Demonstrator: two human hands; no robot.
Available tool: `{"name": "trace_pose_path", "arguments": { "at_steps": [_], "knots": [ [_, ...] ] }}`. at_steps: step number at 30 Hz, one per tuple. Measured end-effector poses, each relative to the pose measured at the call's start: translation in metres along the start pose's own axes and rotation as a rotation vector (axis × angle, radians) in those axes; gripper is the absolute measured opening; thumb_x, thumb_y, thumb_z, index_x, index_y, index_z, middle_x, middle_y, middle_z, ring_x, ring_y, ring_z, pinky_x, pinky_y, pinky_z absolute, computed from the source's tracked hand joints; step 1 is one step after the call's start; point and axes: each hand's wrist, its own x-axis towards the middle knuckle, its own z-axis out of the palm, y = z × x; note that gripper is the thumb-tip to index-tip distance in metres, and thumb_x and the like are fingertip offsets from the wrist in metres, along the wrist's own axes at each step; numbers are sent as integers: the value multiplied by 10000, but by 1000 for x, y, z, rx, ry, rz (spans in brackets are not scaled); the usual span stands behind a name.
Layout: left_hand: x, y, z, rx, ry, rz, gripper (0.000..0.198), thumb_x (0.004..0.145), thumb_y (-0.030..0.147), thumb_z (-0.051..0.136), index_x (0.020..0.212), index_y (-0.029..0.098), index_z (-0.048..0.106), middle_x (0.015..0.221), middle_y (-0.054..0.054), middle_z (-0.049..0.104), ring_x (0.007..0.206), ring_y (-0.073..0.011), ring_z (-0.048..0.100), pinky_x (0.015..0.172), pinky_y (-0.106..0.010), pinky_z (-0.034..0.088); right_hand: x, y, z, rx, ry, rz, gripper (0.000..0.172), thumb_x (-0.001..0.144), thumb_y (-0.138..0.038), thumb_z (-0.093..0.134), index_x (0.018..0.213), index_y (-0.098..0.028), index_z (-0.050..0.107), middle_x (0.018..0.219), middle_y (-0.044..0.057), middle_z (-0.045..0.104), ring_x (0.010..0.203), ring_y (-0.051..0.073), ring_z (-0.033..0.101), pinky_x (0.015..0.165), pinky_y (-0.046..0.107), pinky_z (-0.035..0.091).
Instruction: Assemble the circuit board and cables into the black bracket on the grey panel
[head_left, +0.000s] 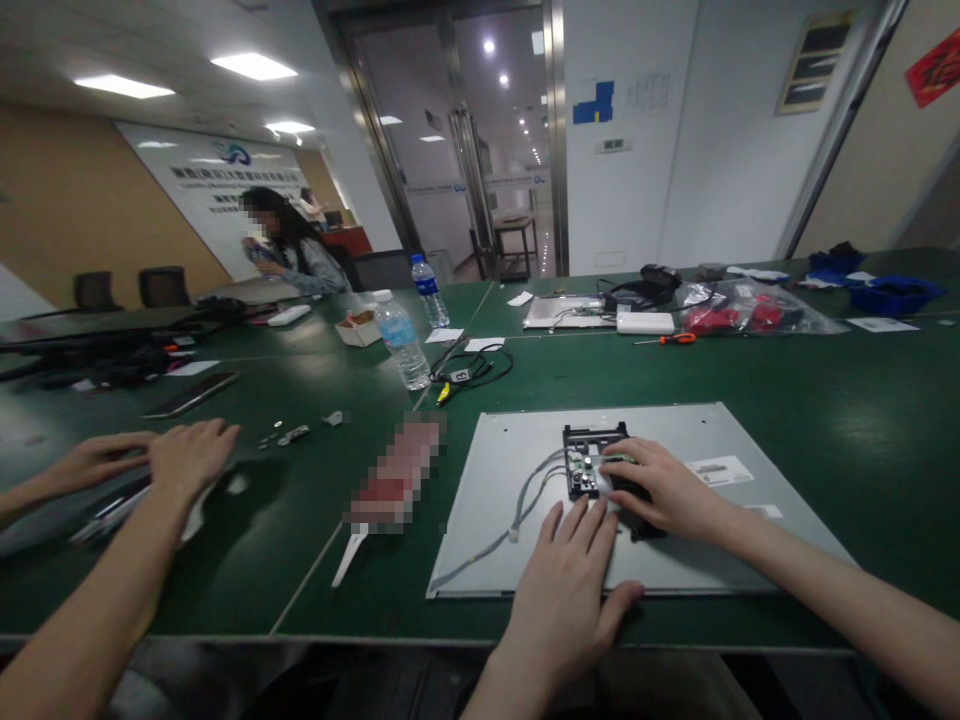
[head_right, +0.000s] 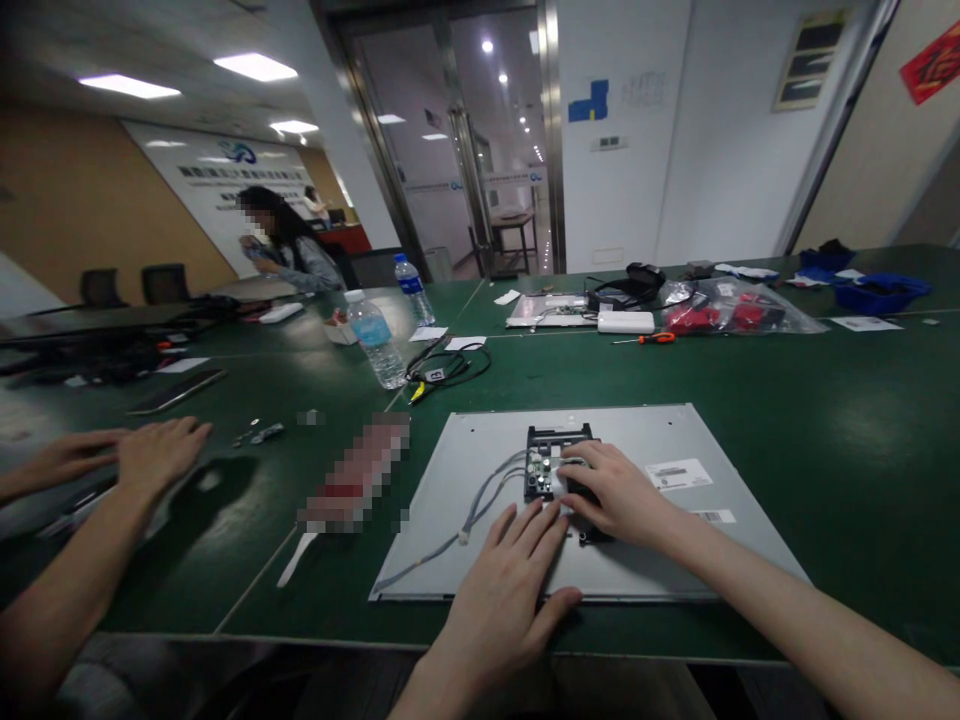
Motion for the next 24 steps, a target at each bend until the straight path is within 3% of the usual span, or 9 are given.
{"name": "trace_pose_path", "arguments": {
  "at_steps": [24],
  "knots": [
    [3, 9, -11, -73, 13, -21, 431, 959, 527, 436, 1274, 239, 497, 1337, -48, 527, 1291, -255, 411, 1162, -466, 219, 0, -2, 3, 56, -21, 46, 339, 894, -263, 590, 1229, -210, 588, 1253, 121, 584, 1157, 271, 536, 995, 469, 450]
  ]
}}
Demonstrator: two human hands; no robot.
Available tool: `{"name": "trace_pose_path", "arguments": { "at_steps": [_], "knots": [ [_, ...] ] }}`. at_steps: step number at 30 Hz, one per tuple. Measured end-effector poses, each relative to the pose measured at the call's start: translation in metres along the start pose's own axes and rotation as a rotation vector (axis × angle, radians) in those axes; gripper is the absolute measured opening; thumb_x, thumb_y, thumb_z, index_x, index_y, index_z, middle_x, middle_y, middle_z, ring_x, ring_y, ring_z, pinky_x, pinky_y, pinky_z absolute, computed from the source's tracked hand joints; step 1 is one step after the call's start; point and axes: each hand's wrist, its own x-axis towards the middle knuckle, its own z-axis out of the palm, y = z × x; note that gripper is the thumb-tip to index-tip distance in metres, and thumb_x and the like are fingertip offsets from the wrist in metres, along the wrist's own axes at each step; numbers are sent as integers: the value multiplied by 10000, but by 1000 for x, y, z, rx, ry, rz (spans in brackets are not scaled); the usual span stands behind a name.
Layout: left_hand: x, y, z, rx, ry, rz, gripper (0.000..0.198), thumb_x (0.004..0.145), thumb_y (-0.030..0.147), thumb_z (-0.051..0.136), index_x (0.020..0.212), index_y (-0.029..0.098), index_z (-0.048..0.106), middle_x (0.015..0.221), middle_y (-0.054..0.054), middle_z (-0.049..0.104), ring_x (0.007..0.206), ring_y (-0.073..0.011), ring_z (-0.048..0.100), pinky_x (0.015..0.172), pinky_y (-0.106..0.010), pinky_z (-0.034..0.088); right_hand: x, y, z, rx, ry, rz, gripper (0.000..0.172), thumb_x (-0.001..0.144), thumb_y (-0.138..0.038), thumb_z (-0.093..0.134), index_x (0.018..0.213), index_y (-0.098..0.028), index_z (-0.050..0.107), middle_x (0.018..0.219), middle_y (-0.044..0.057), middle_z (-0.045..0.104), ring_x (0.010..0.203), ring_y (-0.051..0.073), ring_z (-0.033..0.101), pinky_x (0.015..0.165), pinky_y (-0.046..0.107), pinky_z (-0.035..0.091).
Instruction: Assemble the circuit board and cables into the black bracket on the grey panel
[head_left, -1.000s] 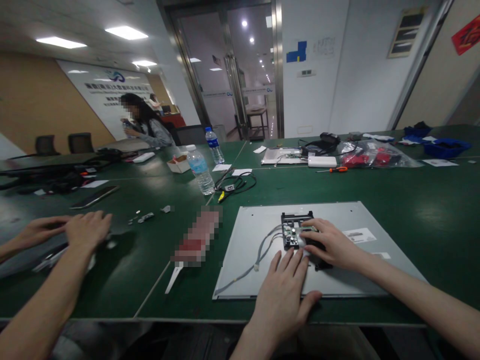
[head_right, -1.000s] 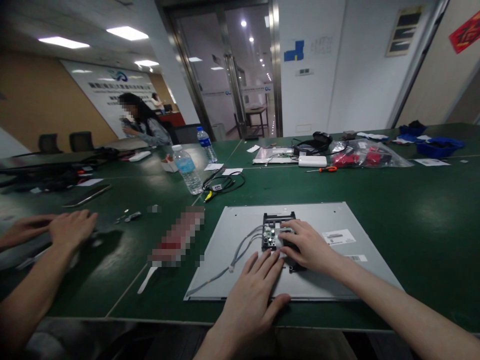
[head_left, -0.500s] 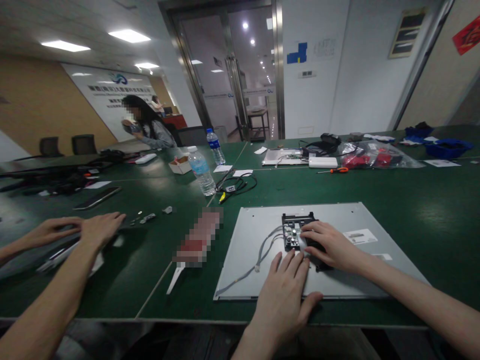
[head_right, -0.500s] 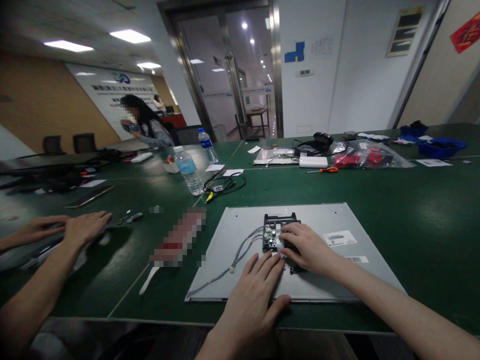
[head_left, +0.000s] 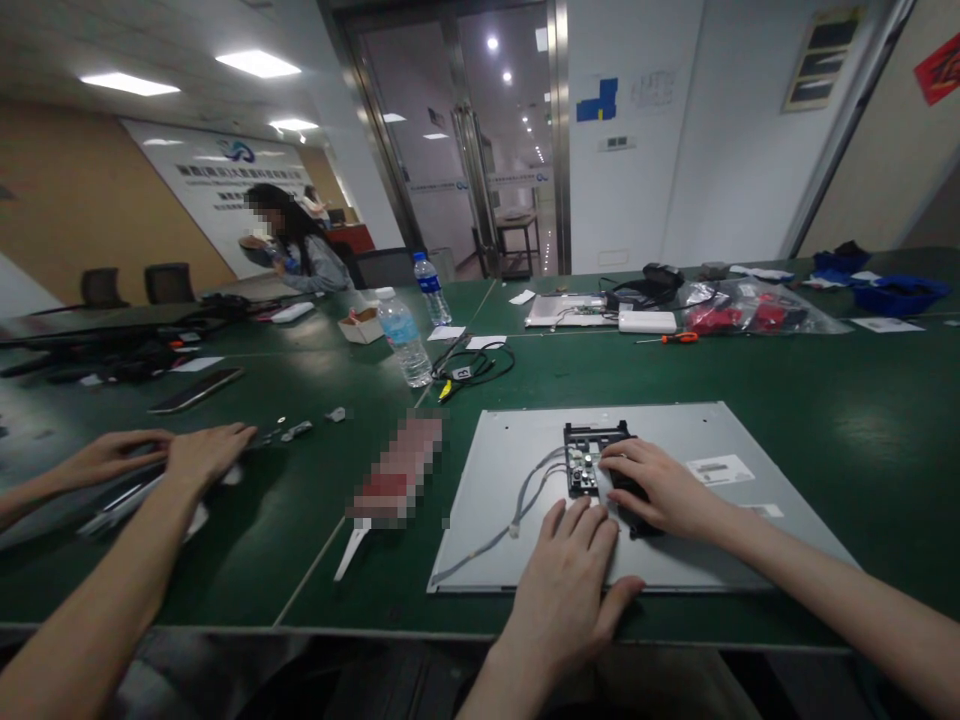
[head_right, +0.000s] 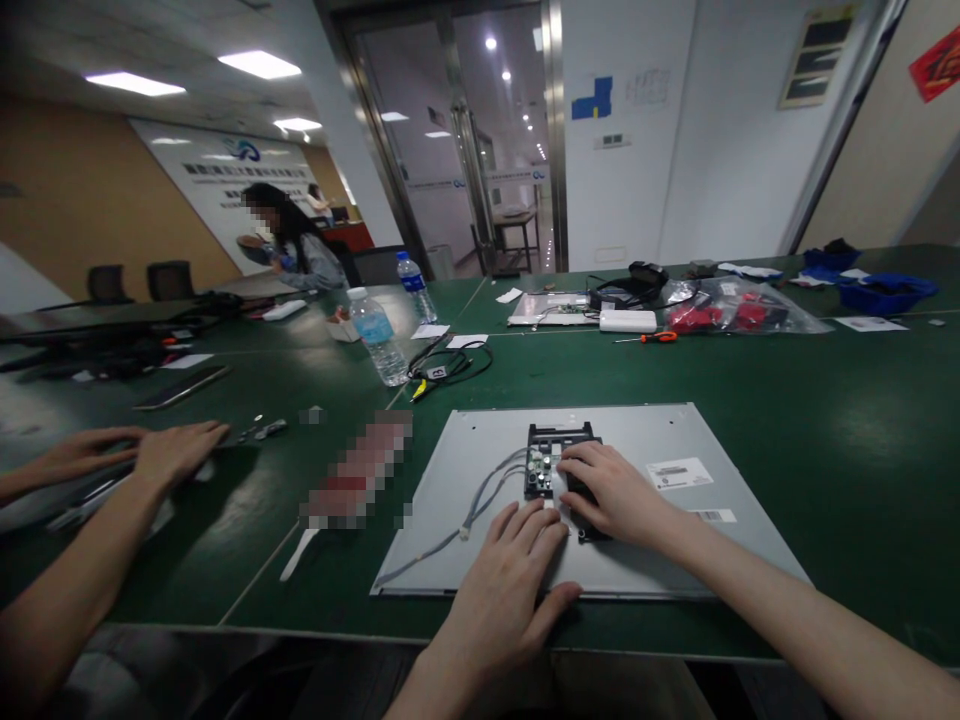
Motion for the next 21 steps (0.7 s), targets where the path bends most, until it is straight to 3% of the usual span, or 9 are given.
{"name": "trace_pose_path", "arguments": {
  "at_steps": [8, 15, 21],
  "knots": [
    [1, -3, 7, 15, 17, -13, 478, 960, 551, 417, 1309, 233, 487, 1471, -47, 435, 1349, -264, 371, 1159, -467, 232, 1, 0, -1, 11, 9, 3, 363, 881, -244, 597, 1242, -209, 584, 1272, 124, 570, 1182, 272, 521, 1011, 475, 441],
    [2, -8, 14, 60, 15, 2, 611, 960, 582, 388, 1443, 209, 377, 1508, -57, 403, 1373, -258, 355, 1169, -458, 219, 1, 2, -1, 34, 7, 15, 359, 875, -233, 605, 1233, -207, 585, 1265, 119, 571, 1172, 264, 524, 1009, 466, 444],
    [6, -8, 14, 66, 24, 10, 603, 951, 583, 413, 1438, 228, 396, 1489, -51, 428, 1367, -263, 363, 1174, -476, 207, 2, 4, -2, 36, 4, 23, 362, 882, -228, 601, 1244, -214, 585, 1275, 117, 563, 1186, 264, 514, 1007, 466, 447]
  ]
}}
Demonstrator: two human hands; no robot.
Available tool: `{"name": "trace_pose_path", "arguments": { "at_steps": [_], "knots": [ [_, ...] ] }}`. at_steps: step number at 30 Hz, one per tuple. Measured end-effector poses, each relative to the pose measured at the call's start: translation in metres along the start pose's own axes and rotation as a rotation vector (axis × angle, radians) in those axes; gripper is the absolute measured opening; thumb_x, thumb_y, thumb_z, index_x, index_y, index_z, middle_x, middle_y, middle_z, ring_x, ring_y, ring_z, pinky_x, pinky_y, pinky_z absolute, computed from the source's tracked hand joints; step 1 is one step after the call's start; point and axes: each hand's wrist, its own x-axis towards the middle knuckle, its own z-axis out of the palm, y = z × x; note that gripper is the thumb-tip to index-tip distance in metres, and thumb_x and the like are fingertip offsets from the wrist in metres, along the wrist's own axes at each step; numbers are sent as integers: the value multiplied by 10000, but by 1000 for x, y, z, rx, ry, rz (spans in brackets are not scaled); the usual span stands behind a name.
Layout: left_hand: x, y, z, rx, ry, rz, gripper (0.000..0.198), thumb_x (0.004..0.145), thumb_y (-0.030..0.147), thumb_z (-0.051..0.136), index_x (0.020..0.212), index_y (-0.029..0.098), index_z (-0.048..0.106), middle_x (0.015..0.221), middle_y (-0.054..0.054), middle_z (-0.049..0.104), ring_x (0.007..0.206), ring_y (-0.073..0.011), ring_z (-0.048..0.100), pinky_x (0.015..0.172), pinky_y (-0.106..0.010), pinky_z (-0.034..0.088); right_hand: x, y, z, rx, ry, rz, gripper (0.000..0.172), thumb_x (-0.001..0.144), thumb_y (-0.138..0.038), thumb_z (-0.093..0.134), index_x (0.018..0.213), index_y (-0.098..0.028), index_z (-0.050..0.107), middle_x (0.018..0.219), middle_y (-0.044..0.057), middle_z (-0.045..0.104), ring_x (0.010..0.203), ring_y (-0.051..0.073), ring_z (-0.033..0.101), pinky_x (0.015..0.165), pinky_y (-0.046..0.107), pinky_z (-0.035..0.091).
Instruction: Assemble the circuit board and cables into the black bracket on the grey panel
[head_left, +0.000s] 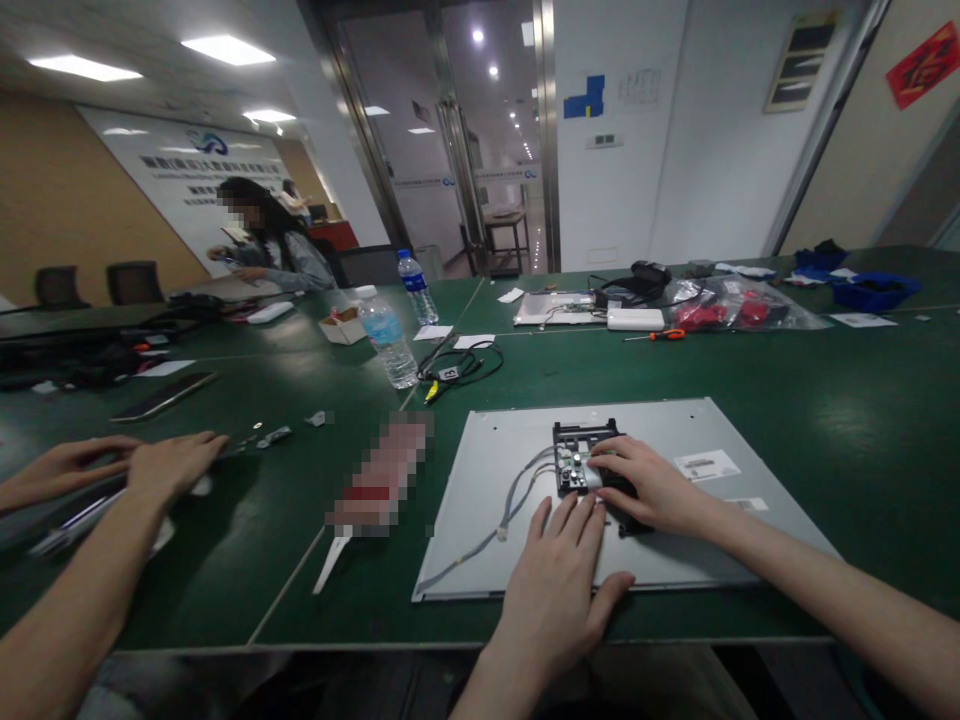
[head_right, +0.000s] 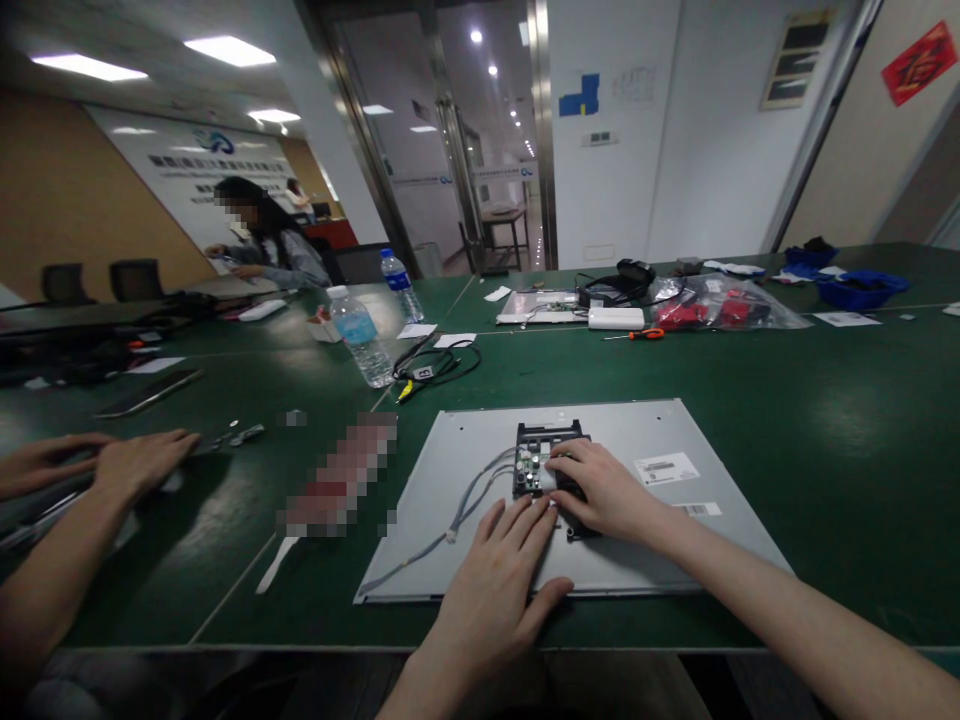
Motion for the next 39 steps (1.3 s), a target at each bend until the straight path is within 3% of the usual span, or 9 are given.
{"name": "trace_pose_path", "arguments": {
  "at_steps": [8, 30, 39],
  "knots": [
    [3, -1, -2, -24, -21, -27, 559, 963, 562, 401, 1408, 225, 425, 1456, -60, 461, 1345, -263, 390, 1172, -476, 211, 2, 2, 0, 0, -6, 4, 374, 888, -244, 601, 1260, -213, 582, 1283, 120, 561, 1176, 266, 522, 1011, 463, 444],
    [2, -2, -4, -20, -35, -35, 546, 966, 574, 386, 1401, 246, 428, 1544, -30, 348, 1373, -244, 362, 1175, -461, 212, 1, 4, 0, 3, -17, -11, 390, 899, -236, 579, 1289, -210, 570, 1281, 133, 561, 1169, 266, 530, 1004, 453, 452],
    [6, -3, 0, -23, -51, -34, 565, 966, 580, 378, 1416, 239, 417, 1512, -28, 403, 1380, -248, 351, 1179, -465, 204, 2, 3, -3, -6, -9, -11, 358, 928, -268, 552, 1279, -206, 574, 1273, 124, 568, 1164, 256, 529, 1005, 445, 457]
  ]
}}
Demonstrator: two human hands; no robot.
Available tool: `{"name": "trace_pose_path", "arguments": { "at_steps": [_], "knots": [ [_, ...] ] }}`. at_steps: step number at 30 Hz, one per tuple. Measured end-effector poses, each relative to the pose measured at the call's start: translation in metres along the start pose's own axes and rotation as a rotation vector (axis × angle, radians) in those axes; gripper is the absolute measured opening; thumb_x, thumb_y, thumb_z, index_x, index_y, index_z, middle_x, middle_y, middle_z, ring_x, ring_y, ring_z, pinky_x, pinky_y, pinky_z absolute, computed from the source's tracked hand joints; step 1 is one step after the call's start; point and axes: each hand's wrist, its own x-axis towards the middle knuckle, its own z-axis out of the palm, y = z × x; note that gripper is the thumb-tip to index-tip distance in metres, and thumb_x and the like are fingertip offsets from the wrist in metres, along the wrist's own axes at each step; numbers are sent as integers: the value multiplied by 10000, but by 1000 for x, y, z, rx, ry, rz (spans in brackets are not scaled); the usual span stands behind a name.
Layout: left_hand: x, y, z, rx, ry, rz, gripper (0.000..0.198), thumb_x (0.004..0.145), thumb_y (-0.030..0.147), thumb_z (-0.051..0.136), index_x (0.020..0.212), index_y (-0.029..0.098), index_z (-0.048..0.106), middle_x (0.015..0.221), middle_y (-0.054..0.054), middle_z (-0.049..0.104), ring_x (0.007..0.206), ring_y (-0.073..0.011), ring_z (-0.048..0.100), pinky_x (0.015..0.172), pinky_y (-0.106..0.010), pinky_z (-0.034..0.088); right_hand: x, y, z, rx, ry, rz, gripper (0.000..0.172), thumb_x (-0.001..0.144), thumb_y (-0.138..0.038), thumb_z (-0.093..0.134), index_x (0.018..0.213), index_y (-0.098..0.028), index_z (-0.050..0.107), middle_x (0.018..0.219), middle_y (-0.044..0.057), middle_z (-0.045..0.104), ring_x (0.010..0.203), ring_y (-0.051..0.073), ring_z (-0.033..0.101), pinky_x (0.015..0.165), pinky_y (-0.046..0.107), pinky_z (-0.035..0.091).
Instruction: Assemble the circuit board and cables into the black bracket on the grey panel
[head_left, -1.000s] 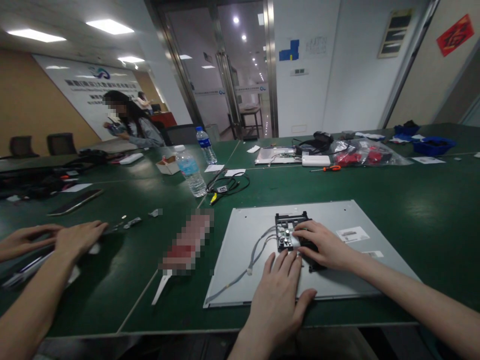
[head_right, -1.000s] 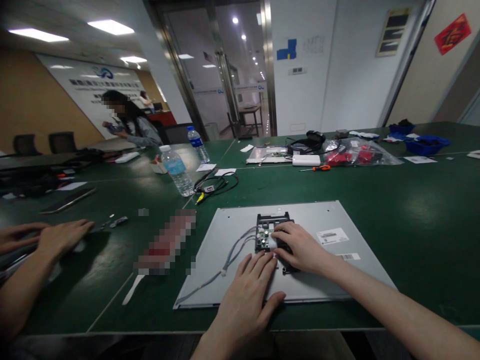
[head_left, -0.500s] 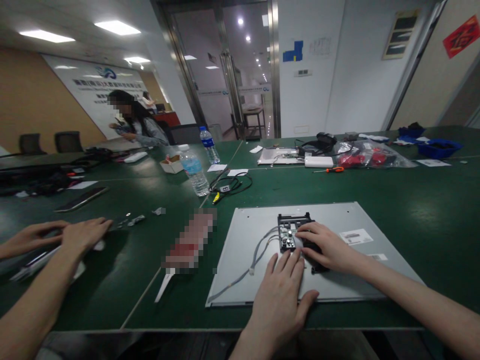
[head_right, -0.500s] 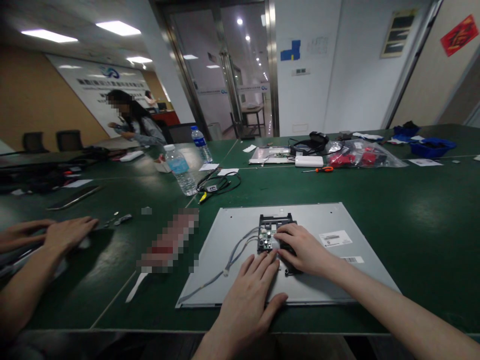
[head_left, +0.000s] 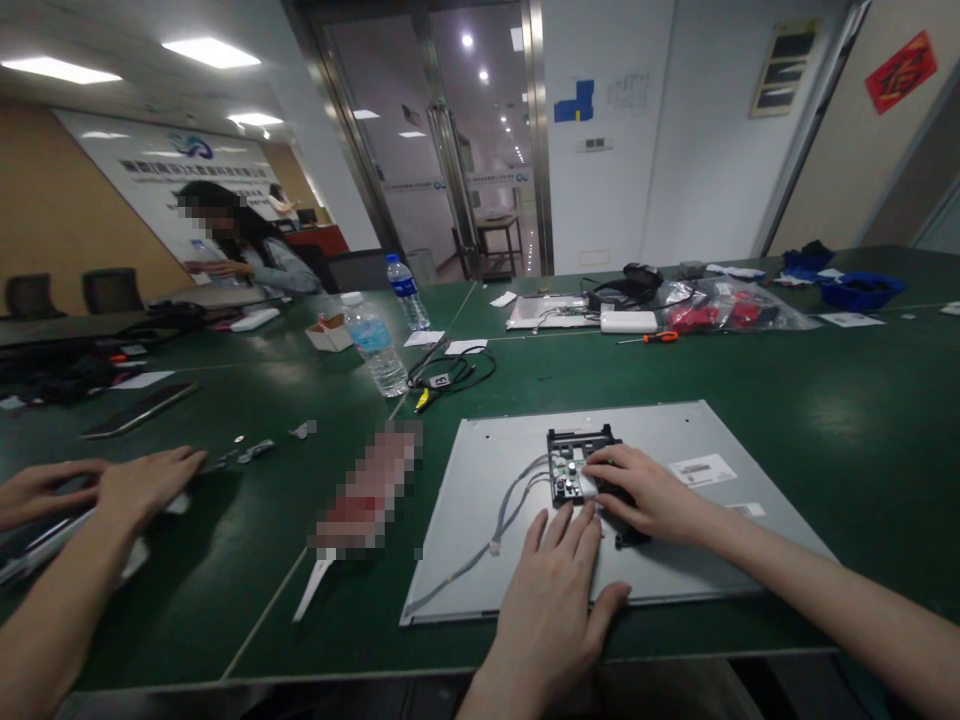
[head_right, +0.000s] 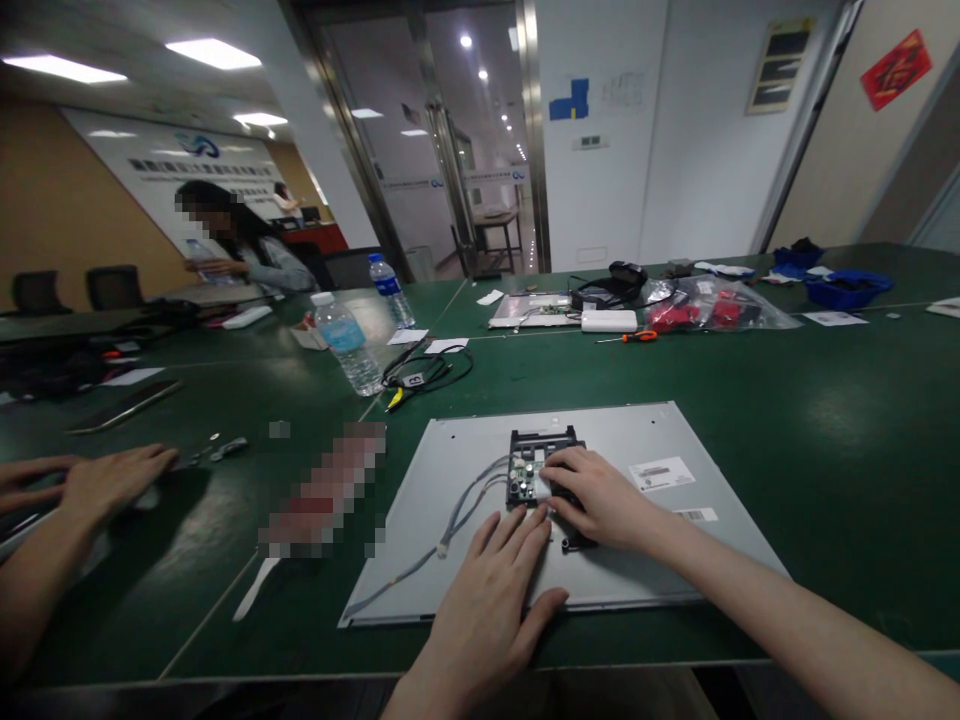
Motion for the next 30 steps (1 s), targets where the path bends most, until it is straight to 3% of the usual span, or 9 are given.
{"name": "trace_pose_path", "arguments": {
  "at_steps": [8, 15, 30],
  "knots": [
    [-3, -2, -2, 4, 0, 16, 611, 972, 584, 358, 1485, 254, 319, 1518, -20, 395, 1374, -246, 363, 1175, -470, 219, 1, 0, 1, -5, -9, 13, 358, 920, -279, 569, 1269, -200, 579, 1273, 130, 568, 1164, 262, 534, 1002, 446, 458],
    [-1, -5, 2, 9, 21, 23, 585, 964, 587, 381, 1453, 266, 385, 1499, -30, 419, 1357, -256, 381, 1169, -477, 223, 2, -2, 1, 1, -21, 28, 351, 924, -287, 561, 1264, -202, 581, 1279, 125, 564, 1171, 262, 528, 1012, 446, 448],
    [0, -2, -1, 40, 23, 31, 601, 966, 535, 416, 1466, 207, 352, 1507, -65, 405, 1367, -267, 373, 1166, -470, 237, 2, 3, 3, 3, 10, 13, 327, 941, -261, 532, 1259, -206, 584, 1259, 118, 582, 1152, 247, 546, 996, 436, 463]
  ]
}}
